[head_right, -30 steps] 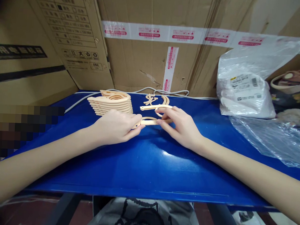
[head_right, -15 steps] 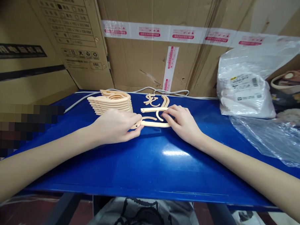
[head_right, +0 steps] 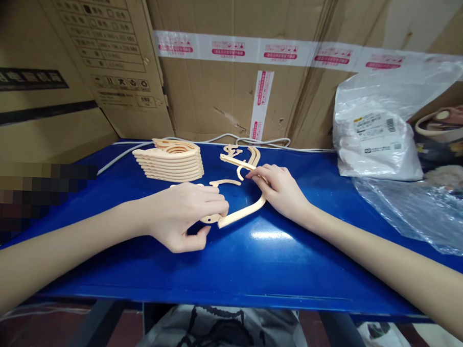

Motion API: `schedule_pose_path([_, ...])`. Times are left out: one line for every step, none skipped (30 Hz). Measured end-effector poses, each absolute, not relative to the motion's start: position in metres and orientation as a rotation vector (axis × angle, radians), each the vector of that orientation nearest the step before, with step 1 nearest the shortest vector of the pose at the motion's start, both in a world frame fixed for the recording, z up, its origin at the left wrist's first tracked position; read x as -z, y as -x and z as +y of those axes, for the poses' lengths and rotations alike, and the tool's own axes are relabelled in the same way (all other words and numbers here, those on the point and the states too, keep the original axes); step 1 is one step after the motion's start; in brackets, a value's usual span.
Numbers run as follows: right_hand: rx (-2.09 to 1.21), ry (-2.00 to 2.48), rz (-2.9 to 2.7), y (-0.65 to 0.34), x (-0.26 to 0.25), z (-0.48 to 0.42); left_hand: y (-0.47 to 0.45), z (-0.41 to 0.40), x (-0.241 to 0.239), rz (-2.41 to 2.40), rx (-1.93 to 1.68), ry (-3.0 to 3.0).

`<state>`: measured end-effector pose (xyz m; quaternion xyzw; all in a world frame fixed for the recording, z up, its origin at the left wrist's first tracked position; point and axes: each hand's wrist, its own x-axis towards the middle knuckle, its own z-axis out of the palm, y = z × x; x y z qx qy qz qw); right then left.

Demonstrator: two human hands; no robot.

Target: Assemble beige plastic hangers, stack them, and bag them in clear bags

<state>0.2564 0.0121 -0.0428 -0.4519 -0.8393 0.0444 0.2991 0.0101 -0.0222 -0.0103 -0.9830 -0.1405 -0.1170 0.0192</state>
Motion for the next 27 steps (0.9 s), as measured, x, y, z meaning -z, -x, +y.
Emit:
schedule_pose_path([-0.125, 1.2, -2.223, -0.256, 0.043, 0.012, -0.011, -0.022, 0.01, -0.41, 0.366, 3.052])
schedule_pose_path([-0.127, 1.2, -2.221, -0.256, 0.043, 0.013, -0.012, -0.022, 0.011, -0.386, 0.374, 3.043])
schedule_pose_path([-0.125, 1.2, -2.221, -0.256, 0.043, 0.013, -0.012, -0.021, 0.011, -0.367, 0.385, 3.028])
schedule_pose_path([-0.123, 1.199, -2.22, -0.256, 0.043, 0.013, -0.013, -0.019, 0.012, -0.357, 0.399, 3.008])
schedule_pose_path([-0.12, 1.199, -2.218, -0.256, 0.043, 0.013, -0.013, -0.017, 0.013, -0.36, 0.415, 2.986])
schedule_pose_path([-0.118, 1.2, -2.213, -0.256, 0.043, 0.013, -0.013, -0.015, 0.014, -0.381, 0.438, 2.962])
schedule_pose_path([-0.12, 1.205, -2.205, -0.257, 0.043, 0.014, -0.013, -0.013, 0.015, -0.415, 0.467, 2.938])
schedule_pose_path([-0.127, 1.212, -2.193, -0.257, 0.044, 0.014, -0.013, -0.011, 0.017, -0.456, 0.504, 2.913])
schedule_pose_path([-0.138, 1.22, -2.176, -0.258, 0.045, 0.015, -0.012, -0.01, 0.018, -0.5, 0.542, 2.89])
schedule_pose_path([-0.151, 1.228, -2.157, -0.259, 0.046, 0.016, -0.012, -0.008, 0.019, -0.543, 0.575, 2.867])
schedule_pose_path([-0.167, 1.233, -2.138, -0.259, 0.047, 0.017, -0.011, -0.006, 0.02, -0.583, 0.599, 2.845])
schedule_pose_path([-0.182, 1.234, -2.121, -0.26, 0.048, 0.019, -0.011, -0.005, 0.02, -0.613, 0.612, 2.825])
schedule_pose_path([-0.193, 1.235, -2.106, -0.261, 0.049, 0.02, -0.01, -0.004, 0.021, -0.635, 0.611, 2.81])
schedule_pose_path([-0.201, 1.234, -2.096, -0.262, 0.05, 0.02, -0.009, -0.003, 0.021, -0.651, 0.599, 2.799])
schedule_pose_path([-0.206, 1.234, -2.089, -0.263, 0.05, 0.021, -0.009, -0.002, 0.022, -0.662, 0.577, 2.797])
schedule_pose_path([-0.207, 1.235, -2.086, -0.263, 0.051, 0.021, -0.008, -0.001, 0.022, -0.668, 0.553, 2.8])
schedule_pose_path([-0.204, 1.238, -2.085, -0.263, 0.051, 0.021, -0.008, -0.001, 0.023, -0.671, 0.525, 2.809])
schedule_pose_path([-0.199, 1.241, -2.083, -0.264, 0.051, 0.021, -0.008, -0.001, 0.023, -0.67, 0.5, 2.82])
schedule_pose_path([-0.196, 1.243, -2.08, -0.263, 0.051, 0.021, -0.007, -0.001, 0.023, -0.67, 0.479, 2.833])
schedule_pose_path([-0.196, 1.244, -2.077, -0.263, 0.051, 0.021, -0.007, -0.002, 0.023, -0.67, 0.467, 2.847])
schedule_pose_path([-0.195, 1.246, -2.071, -0.263, 0.051, 0.021, -0.007, -0.002, 0.023, -0.67, 0.461, 2.86])
schedule_pose_path([-0.195, 1.249, -2.067, -0.263, 0.051, 0.02, -0.007, -0.003, 0.023, -0.674, 0.46, 2.87])
schedule_pose_path([-0.194, 1.253, -2.064, -0.262, 0.051, 0.02, -0.008, -0.003, 0.023, -0.679, 0.46, 2.879])
schedule_pose_path([-0.193, 1.258, -2.063, -0.262, 0.051, 0.02, -0.008, -0.003, 0.022, -0.685, 0.461, 2.884])
schedule_pose_path([-0.189, 1.263, -2.062, -0.262, 0.051, 0.019, -0.008, -0.003, 0.023, -0.69, 0.464, 2.885])
schedule_pose_path([-0.185, 1.267, -2.061, -0.262, 0.051, 0.019, -0.008, -0.003, 0.023, -0.691, 0.464, 2.885])
schedule_pose_path([-0.183, 1.268, -2.061, -0.262, 0.051, 0.019, -0.008, -0.003, 0.023, -0.693, 0.464, 2.885])
